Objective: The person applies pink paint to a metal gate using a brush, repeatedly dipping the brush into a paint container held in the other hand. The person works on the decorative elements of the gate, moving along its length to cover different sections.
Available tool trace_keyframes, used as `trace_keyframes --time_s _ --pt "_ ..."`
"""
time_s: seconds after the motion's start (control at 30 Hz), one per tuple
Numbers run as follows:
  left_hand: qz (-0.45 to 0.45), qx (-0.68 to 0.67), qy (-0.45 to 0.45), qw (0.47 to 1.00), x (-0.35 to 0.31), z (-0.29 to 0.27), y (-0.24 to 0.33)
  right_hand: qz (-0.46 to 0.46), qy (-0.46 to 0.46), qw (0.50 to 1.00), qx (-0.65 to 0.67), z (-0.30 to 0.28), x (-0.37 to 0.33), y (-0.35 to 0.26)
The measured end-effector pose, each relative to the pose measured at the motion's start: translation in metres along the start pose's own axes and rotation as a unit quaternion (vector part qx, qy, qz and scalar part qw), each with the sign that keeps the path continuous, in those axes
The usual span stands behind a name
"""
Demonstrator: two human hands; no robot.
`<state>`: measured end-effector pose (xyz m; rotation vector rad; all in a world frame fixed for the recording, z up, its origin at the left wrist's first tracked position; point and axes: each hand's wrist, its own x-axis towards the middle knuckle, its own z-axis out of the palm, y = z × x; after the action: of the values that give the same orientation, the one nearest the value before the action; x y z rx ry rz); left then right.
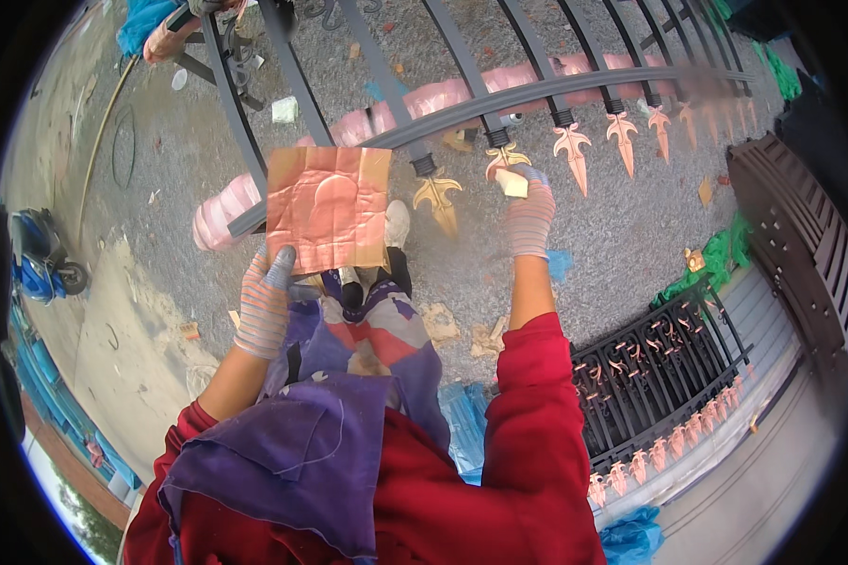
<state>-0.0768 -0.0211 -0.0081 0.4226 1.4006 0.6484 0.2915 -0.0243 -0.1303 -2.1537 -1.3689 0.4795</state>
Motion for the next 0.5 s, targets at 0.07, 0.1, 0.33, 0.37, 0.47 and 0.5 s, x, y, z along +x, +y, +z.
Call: trace_keyframes --time_s 0.07,0.1,0.33,0.37,0.47,0.5 --pt "0.004 -0.008 -0.003 1.0 0.002 0.003 0.0 0.031 0.027 0.999 -0.035 0.004 0.013 0.016" --pt "0.008 -0.012 -0.003 1.0 0.004 0.005 0.0 0.014 0.0 0.998 -0.059 0.01 0.012 0.019" --pt "0.006 -0.004 0.0 1.0 0.004 0.011 0.006 0.029 -0.076 0.997 -0.011 0.015 -0.016 0.037" --pt "-0.001 -0.001 0.002 1.0 0.005 0.012 0.008 0.026 -0.053 0.998 -0.012 0.015 -0.01 0.046" --pt "0.005 -0.005 0.0 1.0 0.007 0.012 0.004 -0.026 -0.028 0.995 -0.089 0.006 0.02 0.008" --pt "0.011 -0.009 -0.005 1.0 0.009 0.013 0.004 -0.04 -0.046 0.991 -0.122 0.008 0.021 0.01"
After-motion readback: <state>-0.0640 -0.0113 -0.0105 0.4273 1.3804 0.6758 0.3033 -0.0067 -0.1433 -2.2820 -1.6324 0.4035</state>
